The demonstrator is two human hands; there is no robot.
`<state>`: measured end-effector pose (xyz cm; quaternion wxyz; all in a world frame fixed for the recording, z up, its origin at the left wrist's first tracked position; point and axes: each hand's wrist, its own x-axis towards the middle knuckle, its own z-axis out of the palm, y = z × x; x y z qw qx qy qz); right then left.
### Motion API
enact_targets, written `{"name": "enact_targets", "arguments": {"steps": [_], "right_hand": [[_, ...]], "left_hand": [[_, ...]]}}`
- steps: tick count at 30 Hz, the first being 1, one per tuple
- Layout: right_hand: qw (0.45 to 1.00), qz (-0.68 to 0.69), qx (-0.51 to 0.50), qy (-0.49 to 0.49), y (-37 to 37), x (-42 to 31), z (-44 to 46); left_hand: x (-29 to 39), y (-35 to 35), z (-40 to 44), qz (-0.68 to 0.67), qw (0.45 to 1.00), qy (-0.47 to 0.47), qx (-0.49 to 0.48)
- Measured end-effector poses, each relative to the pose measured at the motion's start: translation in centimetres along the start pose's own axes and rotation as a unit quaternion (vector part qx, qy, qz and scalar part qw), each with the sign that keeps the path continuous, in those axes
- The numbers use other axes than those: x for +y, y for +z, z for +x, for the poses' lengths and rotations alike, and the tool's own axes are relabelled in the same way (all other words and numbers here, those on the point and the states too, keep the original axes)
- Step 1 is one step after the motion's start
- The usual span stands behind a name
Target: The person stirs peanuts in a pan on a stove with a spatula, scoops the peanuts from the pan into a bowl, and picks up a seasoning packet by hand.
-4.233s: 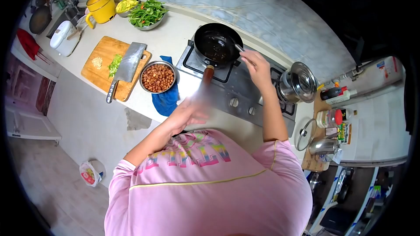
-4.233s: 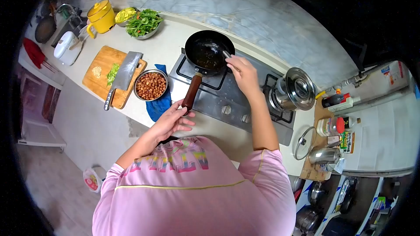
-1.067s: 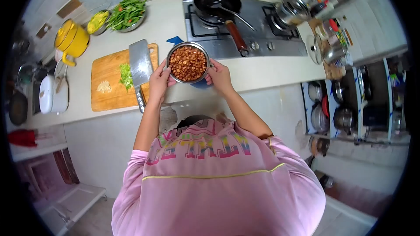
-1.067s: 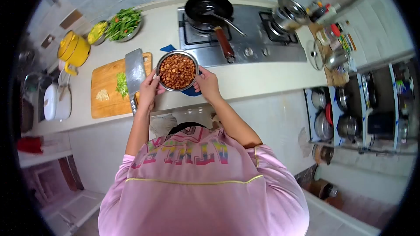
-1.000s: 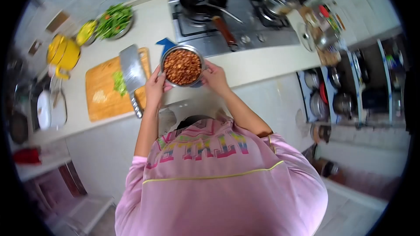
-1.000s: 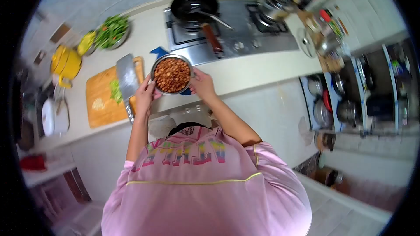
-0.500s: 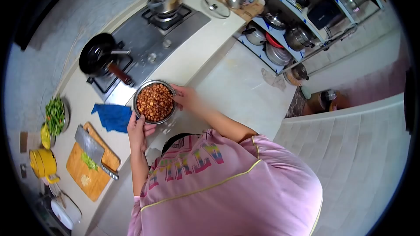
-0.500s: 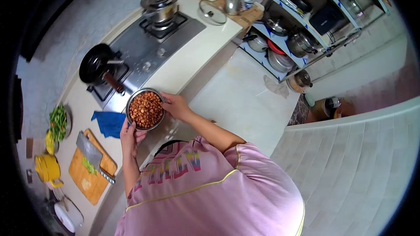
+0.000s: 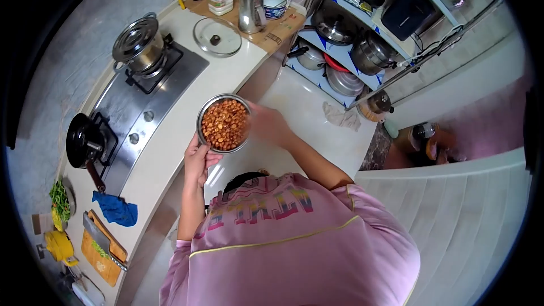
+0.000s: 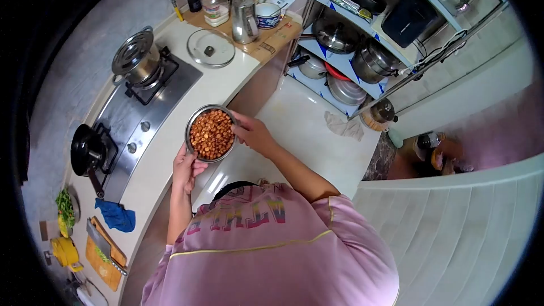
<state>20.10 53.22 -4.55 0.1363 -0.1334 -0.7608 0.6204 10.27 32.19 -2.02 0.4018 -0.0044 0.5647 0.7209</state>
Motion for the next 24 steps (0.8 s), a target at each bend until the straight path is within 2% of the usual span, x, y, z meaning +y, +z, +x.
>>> {"name": "enact_targets", "arguments": {"steps": [6,10,14,17,21,24], "right_hand": [[0.979,0.105,0.105,0.137,-11.1,0.6,1.2],[0.971,0.061,0.147,0.177,-16.2,1.4,4.7],[0.983,0.03,0.163,0.076,-18.8,1.9,13.7],[0.973,-0.042,0.171,-0.152,-18.6,7.2,24.1],[0.992,-0.055,0.102,0.041,-18.1,5.3,31.2],[0.979,0.155,0.113,0.061,-17.3,5.0,32.9]], "left_hand": [[-0.7,8.8,6.3,0.033,0.997,-0.02,-0.061],[-0.6,12.3,10.4,0.06,0.995,-0.036,-0.069],[-0.7,13.7,14.8,0.078,0.992,-0.031,-0.091],[0.3,14.1,17.9,0.078,0.991,-0.031,-0.1],[1.7,14.6,20.3,0.076,0.993,-0.017,-0.083],[2.1,14.2,21.6,0.072,0.996,-0.011,-0.057]]}}
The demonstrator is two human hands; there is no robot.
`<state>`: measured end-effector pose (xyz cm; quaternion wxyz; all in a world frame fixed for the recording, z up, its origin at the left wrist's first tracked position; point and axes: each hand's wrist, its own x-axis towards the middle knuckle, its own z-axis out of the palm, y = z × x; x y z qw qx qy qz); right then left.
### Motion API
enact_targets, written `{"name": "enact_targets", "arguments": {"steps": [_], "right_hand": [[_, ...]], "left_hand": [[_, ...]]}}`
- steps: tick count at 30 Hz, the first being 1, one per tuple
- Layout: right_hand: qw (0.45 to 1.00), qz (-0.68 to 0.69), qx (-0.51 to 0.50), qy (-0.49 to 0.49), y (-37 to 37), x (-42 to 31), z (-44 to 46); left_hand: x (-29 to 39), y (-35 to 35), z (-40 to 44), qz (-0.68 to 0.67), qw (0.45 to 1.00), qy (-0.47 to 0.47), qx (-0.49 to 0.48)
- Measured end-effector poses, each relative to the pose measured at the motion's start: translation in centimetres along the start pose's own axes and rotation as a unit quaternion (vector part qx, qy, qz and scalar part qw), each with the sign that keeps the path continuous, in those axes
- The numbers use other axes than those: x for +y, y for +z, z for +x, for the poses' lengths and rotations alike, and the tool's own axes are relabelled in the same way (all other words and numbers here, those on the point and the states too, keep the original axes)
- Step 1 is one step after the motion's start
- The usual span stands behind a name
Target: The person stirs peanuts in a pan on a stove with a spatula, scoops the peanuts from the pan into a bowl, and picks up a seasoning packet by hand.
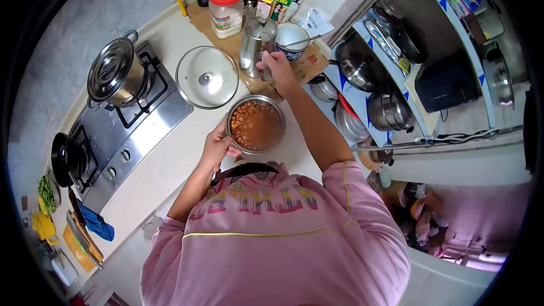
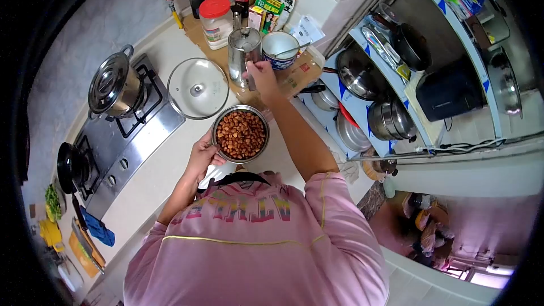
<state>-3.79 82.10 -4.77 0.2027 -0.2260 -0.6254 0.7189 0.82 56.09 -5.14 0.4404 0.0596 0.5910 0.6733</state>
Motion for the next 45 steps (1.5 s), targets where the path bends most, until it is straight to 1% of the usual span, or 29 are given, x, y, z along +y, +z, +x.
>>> {"name": "enact_targets", "arguments": {"steps": [1,4,5,8,10,13,16,21,24,26,28,30,31,33,35,38,41,44,45], "right_hand": [[0.997,-0.028,-0.061,0.046,-0.2,-0.1,0.1],[0.992,-0.007,-0.117,0.035,-0.5,-1.5,-1.5],[0.994,-0.015,-0.106,0.008,-0.2,-0.4,-1.0],[0.999,0.009,-0.052,0.004,0.4,0.3,-0.9],[0.997,0.042,-0.061,-0.015,0.8,0.8,-0.4],[0.994,0.068,-0.078,-0.043,1.4,0.8,0.5],[0.99,0.078,-0.115,-0.04,0.7,0.5,2.0],[0.979,0.041,-0.189,-0.068,0.2,1.4,4.9],[0.978,0.038,-0.199,-0.039,0.3,1.5,6.1],[0.966,0.007,-0.248,-0.074,-0.4,1.2,7.0],[0.953,-0.091,-0.266,-0.112,-1.7,0.1,7.2],[0.931,-0.219,-0.243,-0.163,-4.8,-1.9,7.0],[0.945,-0.162,-0.214,-0.19,-6.5,-3.0,6.3],[0.965,-0.152,-0.156,-0.147,-11.6,-5.9,5.2],[0.995,-0.056,-0.068,-0.043,-16.0,-7.3,4.6],[0.999,-0.024,0.031,-0.038,-19.9,-4.6,6.3],[1.0,-0.003,0.018,-0.016,-18.1,-3.4,7.7],[0.996,-0.057,-0.066,-0.008,-16.9,-2.3,10.4],[0.995,-0.054,-0.084,-0.019,-16.2,-2.8,10.9]], "left_hand": [[0.0,-0.1,0.2,-0.003,1.0,-0.001,0.009],[0.1,0.3,0.9,-0.017,0.999,0.011,0.036],[0.2,0.5,0.9,-0.021,0.998,0.016,0.05],[0.0,1.3,0.8,-0.018,0.996,0.022,0.084],[-0.1,1.9,0.7,-0.023,0.993,0.012,0.112],[-0.9,3.3,0.8,-0.055,0.984,0.031,0.167],[-1.6,5.0,0.8,-0.068,0.974,0.031,0.214],[-1.7,7.7,1.7,-0.077,0.96,0.04,0.265],[-1.3,9.0,2.8,-0.09,0.955,0.047,0.279],[-1.6,9.5,3.9,-0.09,0.953,0.049,0.286],[-1.0,10.4,5.0,-0.078,0.95,0.055,0.296],[-1.1,10.9,6.4,-0.085,0.951,0.064,0.289],[-1.2,10.8,7.1,-0.081,0.953,0.069,0.283],[-1.2,11.1,8.2,-0.078,0.952,0.065,0.29],[-1.3,11.2,9.4,-0.089,0.95,0.058,0.294],[-1.5,11.6,10.0,-0.073,0.949,0.061,0.302],[-1.0,12.2,9.8,-0.045,0.946,0.054,0.318],[-0.3,13.1,9.6,-0.03,0.942,0.023,0.334],[-0.1,13.2,9.5,-0.032,0.941,0.01,0.337]]}}
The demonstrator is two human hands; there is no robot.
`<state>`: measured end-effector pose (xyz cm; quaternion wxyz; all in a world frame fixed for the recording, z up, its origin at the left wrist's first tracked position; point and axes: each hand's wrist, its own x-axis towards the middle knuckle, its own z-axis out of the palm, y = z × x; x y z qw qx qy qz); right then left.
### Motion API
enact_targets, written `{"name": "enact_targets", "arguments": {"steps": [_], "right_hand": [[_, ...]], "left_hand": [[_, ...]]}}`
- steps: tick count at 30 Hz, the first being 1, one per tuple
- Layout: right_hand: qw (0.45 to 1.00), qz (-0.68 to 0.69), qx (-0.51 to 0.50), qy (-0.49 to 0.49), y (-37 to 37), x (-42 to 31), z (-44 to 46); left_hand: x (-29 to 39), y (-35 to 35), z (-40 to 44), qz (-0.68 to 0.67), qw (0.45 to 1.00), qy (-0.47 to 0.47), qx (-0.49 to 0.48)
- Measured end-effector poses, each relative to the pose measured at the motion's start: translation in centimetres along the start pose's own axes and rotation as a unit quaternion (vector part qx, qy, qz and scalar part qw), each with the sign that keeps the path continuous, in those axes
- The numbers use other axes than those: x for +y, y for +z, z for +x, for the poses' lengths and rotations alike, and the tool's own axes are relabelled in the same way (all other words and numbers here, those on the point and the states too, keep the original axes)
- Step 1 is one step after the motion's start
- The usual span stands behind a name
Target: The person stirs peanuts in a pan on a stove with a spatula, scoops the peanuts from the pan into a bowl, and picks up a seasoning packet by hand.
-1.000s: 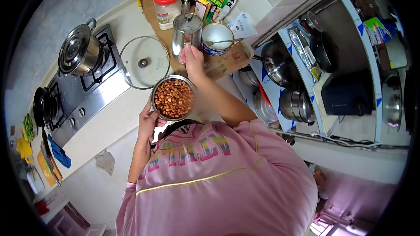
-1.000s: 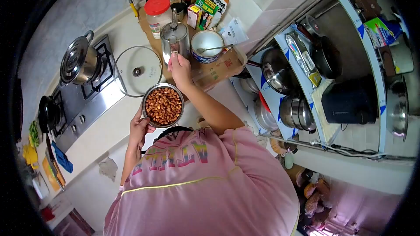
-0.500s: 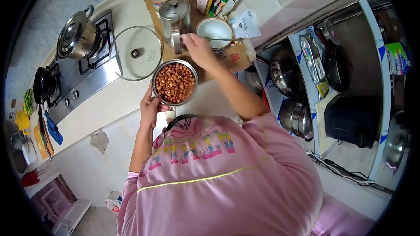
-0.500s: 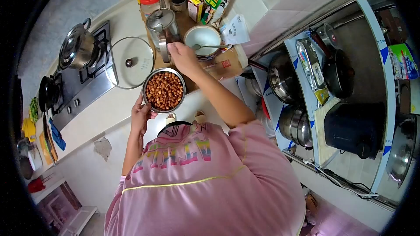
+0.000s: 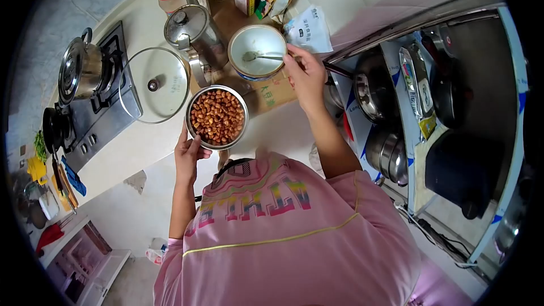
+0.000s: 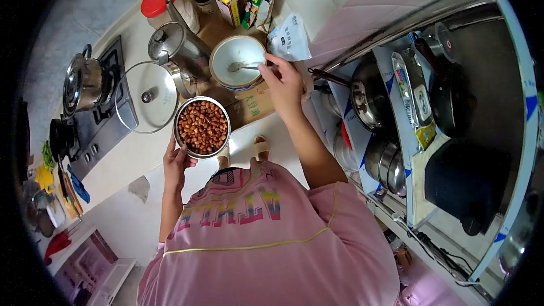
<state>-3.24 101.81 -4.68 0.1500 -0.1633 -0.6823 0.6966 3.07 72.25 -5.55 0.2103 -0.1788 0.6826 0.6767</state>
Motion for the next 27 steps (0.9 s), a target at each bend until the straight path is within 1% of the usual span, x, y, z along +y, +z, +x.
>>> {"name": "enact_targets", "arguments": {"steps": [2,3,4,5,7,8,11,14,17,20,23,26,27], "right_hand": [[0.986,-0.12,-0.038,-0.111,0.5,-0.7,1.1],[0.968,-0.18,-0.056,-0.166,1.0,-1.1,1.5],[0.951,-0.208,-0.067,-0.218,0.7,-1.6,1.8],[0.926,-0.261,-0.073,-0.263,0.1,-2.4,2.1],[0.859,-0.364,-0.086,-0.35,-1.3,-4.1,2.7],[0.828,-0.41,-0.101,-0.37,-1.6,-4.8,3.0],[0.816,-0.425,-0.139,-0.366,-1.5,-5.1,3.0],[0.858,-0.41,-0.131,-0.282,-0.5,-5.6,2.2],[0.892,-0.373,-0.091,-0.237,0.4,-4.3,1.9],[0.94,-0.317,-0.051,-0.113,0.8,-3.5,1.7],[0.964,-0.258,-0.001,-0.061,0.8,-1.5,1.8],[0.976,-0.215,0.031,-0.026,1.0,-0.9,2.3],[0.981,-0.191,0.041,0.001,1.2,-0.7,2.3]], "left_hand": [[-0.5,-0.2,0.1,0.0,1.0,-0.007,0.001],[-0.7,-0.4,0.1,-0.001,1.0,-0.006,0.006],[-0.8,-0.3,0.1,-0.002,1.0,-0.005,0.011],[-0.8,-0.1,0.3,-0.004,1.0,-0.004,0.015],[-0.5,0.1,0.2,0.003,1.0,0.0,0.018],[-0.5,0.2,0.2,0.003,1.0,0.0,0.021],[-0.7,0.2,0.3,-0.014,1.0,-0.006,0.026],[-0.3,0.3,0.2,-0.021,0.999,-0.025,0.028],[0.0,0.3,0.2,-0.012,0.999,-0.028,0.038],[0.2,0.5,0.2,-0.011,0.999,-0.036,0.037],[0.2,0.4,0.3,-0.019,0.999,-0.038,0.03],[0.2,0.3,0.4,-0.023,0.999,-0.036,0.025],[0.2,0.3,0.4,-0.024,0.999,-0.035,0.024]]}}
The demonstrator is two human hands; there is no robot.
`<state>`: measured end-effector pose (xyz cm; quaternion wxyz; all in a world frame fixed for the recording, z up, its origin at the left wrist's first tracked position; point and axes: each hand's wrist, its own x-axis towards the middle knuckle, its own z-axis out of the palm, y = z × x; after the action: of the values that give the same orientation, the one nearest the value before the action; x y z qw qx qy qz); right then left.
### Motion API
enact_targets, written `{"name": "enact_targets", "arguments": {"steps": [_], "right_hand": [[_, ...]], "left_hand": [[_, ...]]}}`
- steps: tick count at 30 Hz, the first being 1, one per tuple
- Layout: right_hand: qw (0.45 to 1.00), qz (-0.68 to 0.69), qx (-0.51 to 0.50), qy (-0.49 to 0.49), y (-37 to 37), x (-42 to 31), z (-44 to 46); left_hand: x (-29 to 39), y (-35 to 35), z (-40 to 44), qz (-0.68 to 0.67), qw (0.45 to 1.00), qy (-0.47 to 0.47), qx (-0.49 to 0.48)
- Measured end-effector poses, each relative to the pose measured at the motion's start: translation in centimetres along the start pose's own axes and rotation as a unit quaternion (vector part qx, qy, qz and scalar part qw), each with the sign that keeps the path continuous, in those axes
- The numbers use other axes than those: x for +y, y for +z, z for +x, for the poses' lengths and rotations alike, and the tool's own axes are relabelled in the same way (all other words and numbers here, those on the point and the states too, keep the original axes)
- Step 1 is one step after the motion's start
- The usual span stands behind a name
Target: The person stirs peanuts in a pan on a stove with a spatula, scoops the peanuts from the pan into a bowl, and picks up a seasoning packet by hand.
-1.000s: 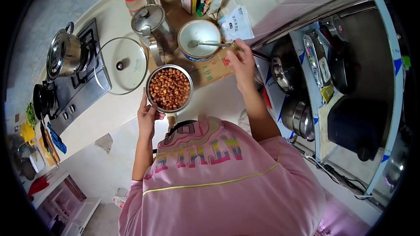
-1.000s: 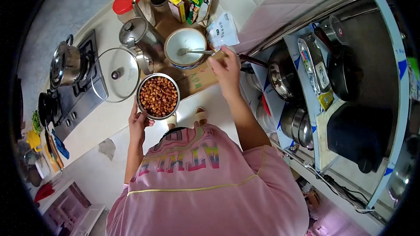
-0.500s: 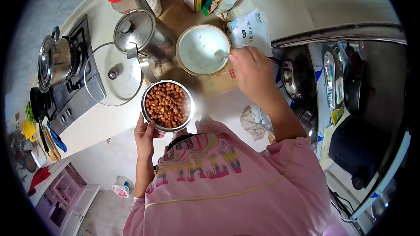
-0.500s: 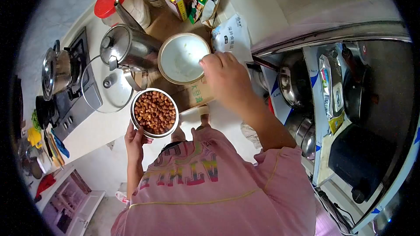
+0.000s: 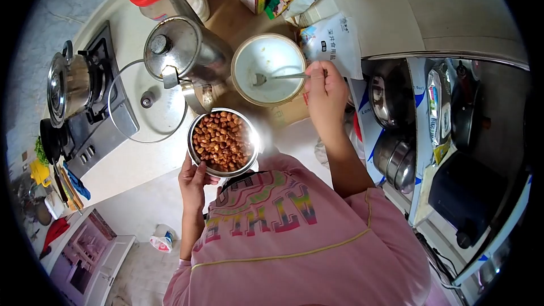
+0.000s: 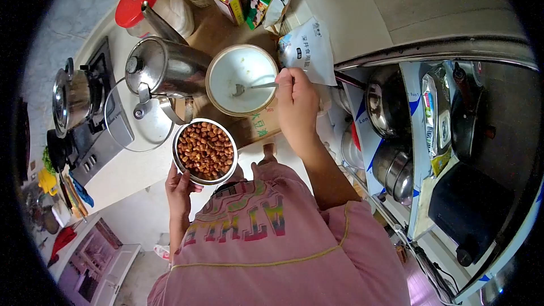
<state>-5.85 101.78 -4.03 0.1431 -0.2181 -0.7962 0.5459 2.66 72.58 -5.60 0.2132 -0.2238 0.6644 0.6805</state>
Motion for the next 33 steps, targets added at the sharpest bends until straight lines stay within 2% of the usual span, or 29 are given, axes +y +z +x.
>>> {"name": "enact_targets", "arguments": {"steps": [2,8,20,26,29,32,33], "right_hand": [[0.997,0.048,0.007,0.059,0.4,0.4,0.0],[0.974,0.182,-0.009,0.131,-0.3,0.5,0.1],[0.947,0.3,0.039,0.111,-0.3,1.0,-0.7],[0.946,0.305,0.074,0.079,-0.6,0.7,-1.9],[0.973,0.215,0.066,0.041,-0.7,-0.2,-2.5],[0.987,0.15,0.027,0.042,-0.7,-0.6,-3.1],[0.991,0.112,0.064,0.018,-1.4,0.8,-3.1]], "left_hand": [[0.1,0.1,0.1,-0.005,1.0,-0.001,-0.004],[0.1,0.0,0.0,0.004,1.0,-0.005,-0.006],[-0.4,-0.3,-0.2,0.003,1.0,0.015,-0.01],[-0.4,-0.6,0.1,-0.002,0.999,0.017,-0.047],[0.4,-0.7,0.1,0.001,0.997,0.025,-0.075],[0.3,-0.5,0.3,-0.033,0.996,0.013,-0.077],[-0.1,-0.5,0.5,-0.043,0.995,0.02,-0.083]]}}
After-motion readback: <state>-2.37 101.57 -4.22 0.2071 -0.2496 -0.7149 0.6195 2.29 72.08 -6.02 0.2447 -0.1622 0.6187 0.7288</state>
